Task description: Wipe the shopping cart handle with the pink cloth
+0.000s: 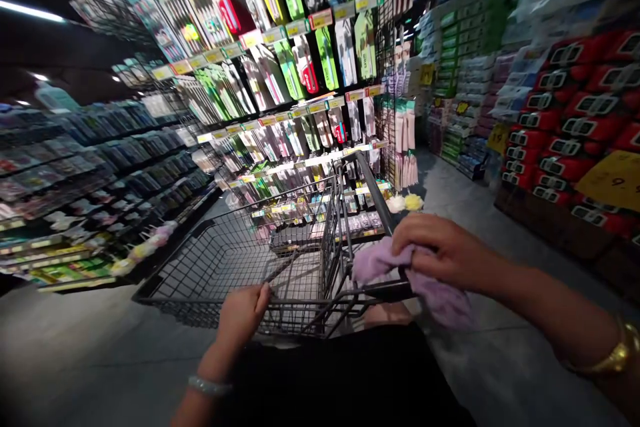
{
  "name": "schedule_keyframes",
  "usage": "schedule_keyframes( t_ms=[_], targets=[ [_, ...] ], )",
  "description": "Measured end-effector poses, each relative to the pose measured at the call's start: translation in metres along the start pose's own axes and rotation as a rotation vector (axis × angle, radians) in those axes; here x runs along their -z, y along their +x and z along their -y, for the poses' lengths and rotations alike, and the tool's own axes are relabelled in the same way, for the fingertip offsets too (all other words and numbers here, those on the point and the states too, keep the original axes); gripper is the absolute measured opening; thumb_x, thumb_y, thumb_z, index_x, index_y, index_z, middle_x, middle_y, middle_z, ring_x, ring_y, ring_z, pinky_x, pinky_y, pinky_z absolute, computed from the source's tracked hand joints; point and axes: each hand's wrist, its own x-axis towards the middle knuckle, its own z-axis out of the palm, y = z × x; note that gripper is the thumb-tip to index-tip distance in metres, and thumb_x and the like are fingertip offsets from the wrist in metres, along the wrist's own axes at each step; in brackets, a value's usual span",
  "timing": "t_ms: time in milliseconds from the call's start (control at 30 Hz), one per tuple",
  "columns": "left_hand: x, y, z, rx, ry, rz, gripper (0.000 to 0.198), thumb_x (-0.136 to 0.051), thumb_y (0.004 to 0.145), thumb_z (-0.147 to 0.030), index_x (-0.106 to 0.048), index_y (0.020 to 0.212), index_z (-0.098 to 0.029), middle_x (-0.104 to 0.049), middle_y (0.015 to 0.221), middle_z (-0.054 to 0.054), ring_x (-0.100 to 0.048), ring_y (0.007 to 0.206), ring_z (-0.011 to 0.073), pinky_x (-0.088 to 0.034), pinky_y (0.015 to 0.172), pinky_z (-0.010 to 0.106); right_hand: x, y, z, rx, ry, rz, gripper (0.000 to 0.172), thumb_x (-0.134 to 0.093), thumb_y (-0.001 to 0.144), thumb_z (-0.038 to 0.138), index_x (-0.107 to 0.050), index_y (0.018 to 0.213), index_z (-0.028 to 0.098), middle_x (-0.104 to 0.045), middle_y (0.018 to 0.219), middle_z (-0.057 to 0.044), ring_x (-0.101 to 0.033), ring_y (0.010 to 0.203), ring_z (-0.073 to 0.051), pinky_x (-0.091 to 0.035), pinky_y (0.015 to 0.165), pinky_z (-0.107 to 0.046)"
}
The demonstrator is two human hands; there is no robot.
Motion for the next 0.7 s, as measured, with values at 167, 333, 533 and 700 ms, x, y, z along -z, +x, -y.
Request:
schedule_keyframes(
  t_ms=[167, 333, 533, 700],
  targets=[
    [0.023, -0.018, -0.044, -0.109, -0.333, -0.221, 0.044, -0.030, 0.103, -0.038, -0.071, 0.096, -0.021, -0.074, 0.089, 0.007, -0.066, 0.089, 0.0235, -0.042, 0.092, 0.041, -0.025, 0.022, 0.019, -0.005, 0.141, -0.030, 0.021, -0.048, 0.087, 0.009, -0.066, 0.088, 0.022, -0.068, 0.087, -0.003, -0.062, 0.087, -0.015, -0.049, 0.079, -0.028],
    [0.043, -0.038, -0.132, -0.355, -0.684, -0.394, 0.054, -0.025, 0.101, -0.060, -0.064, 0.099, -0.022, -0.068, 0.096, 0.011, -0.062, 0.094, 0.0266, -0.047, 0.084, 0.042, -0.038, 0.046, 0.006, 0.087, 0.155, 0.002, 0.018, -0.050, 0.087, 0.010, -0.066, 0.088, 0.019, -0.067, 0.086, -0.004, -0.061, 0.084, -0.014, -0.048, 0.077, -0.026],
    [0.044, -0.046, -0.129, -0.422, -0.695, -0.454, 0.041, -0.029, 0.102, -0.033, -0.054, 0.071, -0.024, -0.057, 0.065, 0.003, -0.055, 0.071, 0.0212, -0.044, 0.093, 0.048, -0.060, 0.061, 0.023, 0.156, 0.046, 0.013, 0.025, -0.050, 0.082, 0.010, -0.069, 0.091, 0.023, -0.070, 0.089, -0.002, -0.060, 0.092, -0.017, -0.043, 0.090, -0.034],
    [0.042, -0.057, -0.110, -0.370, -0.700, -0.514, 0.033, -0.031, 0.098, -0.022, -0.052, 0.073, -0.023, -0.058, 0.068, 0.003, -0.053, 0.071, 0.0210, -0.041, 0.076, 0.044, -0.073, 0.064, 0.027, 0.230, 0.135, 0.216, 0.024, -0.046, 0.087, 0.014, -0.068, 0.092, 0.022, -0.070, 0.088, -0.002, -0.059, 0.094, -0.017, -0.040, 0.096, -0.036]
  ],
)
